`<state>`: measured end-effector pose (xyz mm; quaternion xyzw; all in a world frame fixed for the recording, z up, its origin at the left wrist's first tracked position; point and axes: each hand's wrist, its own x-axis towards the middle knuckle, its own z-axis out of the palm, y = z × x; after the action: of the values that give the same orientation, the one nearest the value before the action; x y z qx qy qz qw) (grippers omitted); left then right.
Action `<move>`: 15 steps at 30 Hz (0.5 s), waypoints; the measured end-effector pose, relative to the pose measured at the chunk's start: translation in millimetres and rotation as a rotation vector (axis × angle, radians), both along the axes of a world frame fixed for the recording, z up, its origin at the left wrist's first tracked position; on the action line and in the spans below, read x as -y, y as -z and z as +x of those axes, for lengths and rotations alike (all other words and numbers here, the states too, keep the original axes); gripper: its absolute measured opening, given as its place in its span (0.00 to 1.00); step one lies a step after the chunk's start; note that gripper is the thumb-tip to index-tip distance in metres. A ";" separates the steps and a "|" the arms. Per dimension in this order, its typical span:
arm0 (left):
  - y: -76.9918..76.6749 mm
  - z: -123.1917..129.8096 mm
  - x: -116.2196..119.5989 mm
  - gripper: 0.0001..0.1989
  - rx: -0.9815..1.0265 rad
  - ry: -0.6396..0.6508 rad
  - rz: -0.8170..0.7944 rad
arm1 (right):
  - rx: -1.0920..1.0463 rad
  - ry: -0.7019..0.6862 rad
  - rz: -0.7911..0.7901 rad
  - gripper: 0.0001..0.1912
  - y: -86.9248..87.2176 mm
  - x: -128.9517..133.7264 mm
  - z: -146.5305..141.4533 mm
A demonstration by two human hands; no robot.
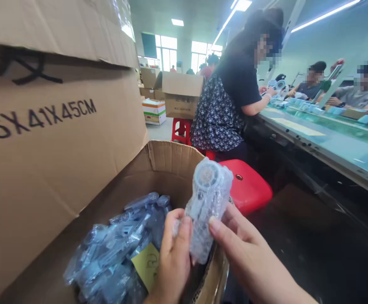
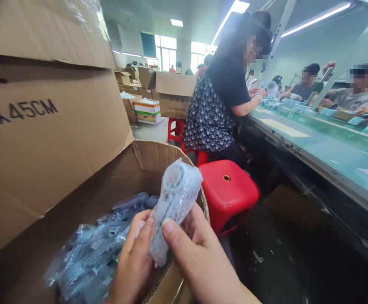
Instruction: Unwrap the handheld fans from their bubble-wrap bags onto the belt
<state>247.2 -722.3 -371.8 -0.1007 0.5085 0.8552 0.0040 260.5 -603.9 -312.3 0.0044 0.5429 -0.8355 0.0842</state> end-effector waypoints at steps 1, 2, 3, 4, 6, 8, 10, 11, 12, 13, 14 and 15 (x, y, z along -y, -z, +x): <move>-1.0 4.1 -2.3 0.20 -0.035 -0.107 -0.121 | -0.025 -0.029 -0.015 0.24 -0.1 8.6 -5.2; -1.5 7.5 -4.0 0.22 -0.068 -0.181 -0.225 | -0.031 -0.046 -0.019 0.22 0.6 14.2 -8.6; -1.4 10.3 -5.5 0.23 -0.105 -0.231 -0.303 | -0.022 -0.051 -0.016 0.21 2.0 17.0 -10.3; -1.0 12.8 -6.8 0.24 -0.149 -0.258 -0.351 | -0.008 -0.054 -0.006 0.20 3.7 17.3 -10.9; 0.5 17.6 -8.7 0.24 -0.213 -0.258 -0.376 | 0.003 -0.068 0.005 0.20 6.5 13.9 -10.4; 2.1 23.8 -9.2 0.22 -0.218 -0.197 -0.371 | 0.005 -0.076 0.014 0.20 7.0 10.0 -9.7; 3.7 30.0 -6.5 0.21 -0.204 -0.104 -0.367 | 0.006 -0.080 0.017 0.20 5.2 9.4 -10.0; 4.7 31.6 -3.3 0.21 -0.225 -0.055 -0.356 | 0.004 -0.082 0.013 0.20 3.8 10.3 -10.3; 6.3 30.9 1.3 0.21 -0.276 0.002 -0.338 | 0.005 -0.082 0.006 0.20 2.4 11.5 -10.4; 8.8 26.9 7.8 0.22 -0.354 0.073 -0.320 | 0.010 -0.079 -0.004 0.20 1.3 12.4 -9.8; 12.8 19.2 16.5 0.24 -0.439 0.151 -0.304 | 0.019 -0.075 -0.015 0.21 1.1 12.2 -8.4; 18.9 7.7 28.0 0.27 -0.504 0.210 -0.290 | 0.036 -0.068 -0.025 0.21 2.0 9.9 -6.2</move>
<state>254.9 -750.3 -390.7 0.1683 0.6180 0.7665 -0.0484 254.3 -613.8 -314.4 -0.0001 0.5307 -0.8387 0.1222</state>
